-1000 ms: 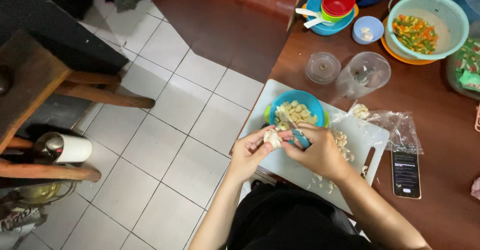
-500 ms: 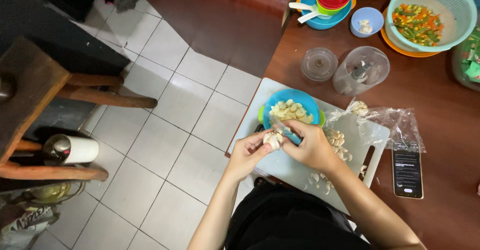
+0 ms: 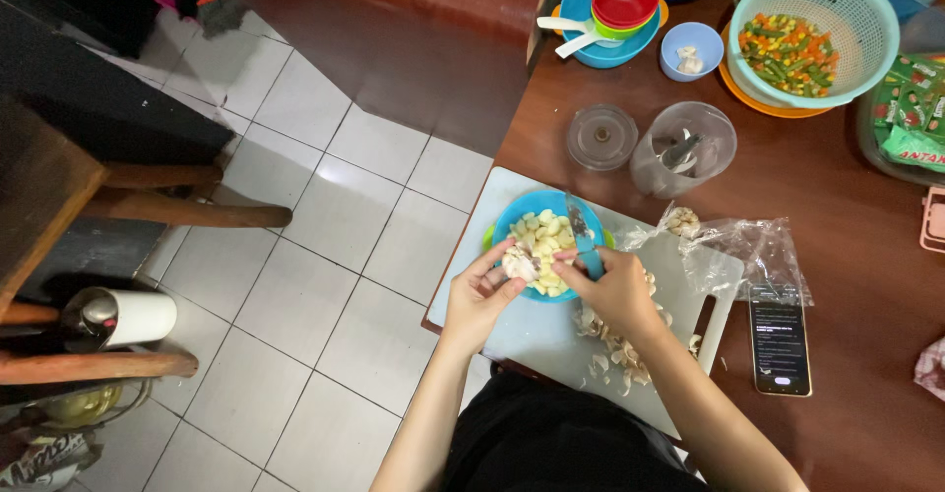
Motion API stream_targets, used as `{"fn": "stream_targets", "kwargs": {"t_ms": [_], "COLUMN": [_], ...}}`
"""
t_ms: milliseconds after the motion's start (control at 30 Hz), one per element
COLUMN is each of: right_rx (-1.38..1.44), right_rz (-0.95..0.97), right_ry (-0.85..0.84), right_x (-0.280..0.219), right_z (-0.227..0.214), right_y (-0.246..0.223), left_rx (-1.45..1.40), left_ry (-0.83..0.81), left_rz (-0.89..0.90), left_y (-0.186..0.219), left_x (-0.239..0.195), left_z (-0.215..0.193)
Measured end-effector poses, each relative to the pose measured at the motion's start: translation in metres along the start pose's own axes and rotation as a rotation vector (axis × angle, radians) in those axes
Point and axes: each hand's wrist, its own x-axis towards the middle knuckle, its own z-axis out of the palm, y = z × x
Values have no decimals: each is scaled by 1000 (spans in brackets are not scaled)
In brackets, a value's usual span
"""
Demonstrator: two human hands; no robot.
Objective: The person peels cloves of garlic by hand and using a knife, placing the peeled cloves into a blue bowl.
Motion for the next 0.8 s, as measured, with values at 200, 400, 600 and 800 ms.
{"fn": "stream_targets", "kwargs": {"t_ms": [200, 400, 600, 800], "right_rx": [157, 201, 297, 588], "right_rz": [-232, -78, -70, -78], "right_ry": [-27, -228, -157, -108], "right_x": [-13, -15, -8, -7], "right_z": [1, -14, -6, -2], "right_y": [-18, -27, -10, 14], "left_rx": [51, 148, -1, -153], "left_ry": [-34, -104, -95, 8], "left_rz": [118, 119, 190, 171], "left_y": [13, 25, 18, 7], "left_x": [-6, -13, -23, -26], "left_z": [14, 11, 14, 9]}}
